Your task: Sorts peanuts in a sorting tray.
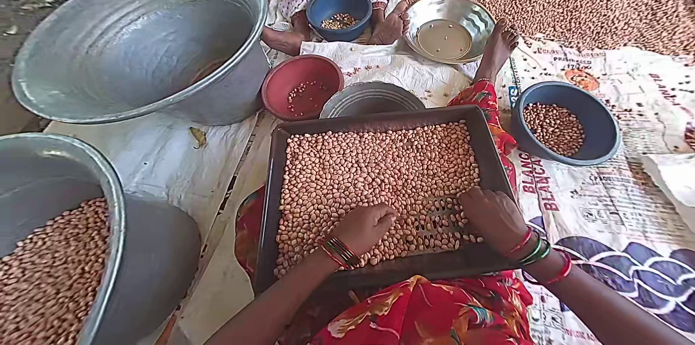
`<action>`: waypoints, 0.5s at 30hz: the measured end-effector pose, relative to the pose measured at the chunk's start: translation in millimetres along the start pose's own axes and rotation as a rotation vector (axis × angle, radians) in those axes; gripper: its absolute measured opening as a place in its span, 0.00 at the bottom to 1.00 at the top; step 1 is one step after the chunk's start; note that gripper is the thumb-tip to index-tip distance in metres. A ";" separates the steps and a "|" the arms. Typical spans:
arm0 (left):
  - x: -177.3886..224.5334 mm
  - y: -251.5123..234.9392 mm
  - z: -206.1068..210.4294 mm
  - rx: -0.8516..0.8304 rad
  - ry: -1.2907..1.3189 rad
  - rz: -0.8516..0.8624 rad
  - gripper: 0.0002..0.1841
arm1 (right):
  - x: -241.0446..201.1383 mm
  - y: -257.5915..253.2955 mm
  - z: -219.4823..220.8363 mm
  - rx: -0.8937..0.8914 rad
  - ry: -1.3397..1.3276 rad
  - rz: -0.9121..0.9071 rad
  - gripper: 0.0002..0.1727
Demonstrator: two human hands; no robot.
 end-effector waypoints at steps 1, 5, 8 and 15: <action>3.3 -0.9 8.7 -0.046 -0.135 -0.018 0.20 | 0.4 -0.6 0.5 0.002 -0.007 0.005 0.14; 10.8 -12.4 36.3 -0.125 -0.513 -0.112 0.23 | -9.8 1.7 -7.8 -0.064 -0.193 -0.048 0.17; 17.0 -16.4 44.4 -0.048 -0.600 -0.044 0.22 | -47.0 7.8 -24.0 0.324 -0.262 -0.367 0.09; 4.3 -13.9 1.5 0.032 0.170 -0.024 0.15 | -98.0 -9.0 4.5 0.077 -0.217 -0.533 0.11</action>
Point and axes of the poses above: each hand's wrist, its own y-axis away from the middle knuckle, its own z-axis out of the palm, x = y × z, the point moved 10 cm from there along -y, towards the middle knuckle, and after that the axes turned 12 degrees about -z, right-handed, at the moved point
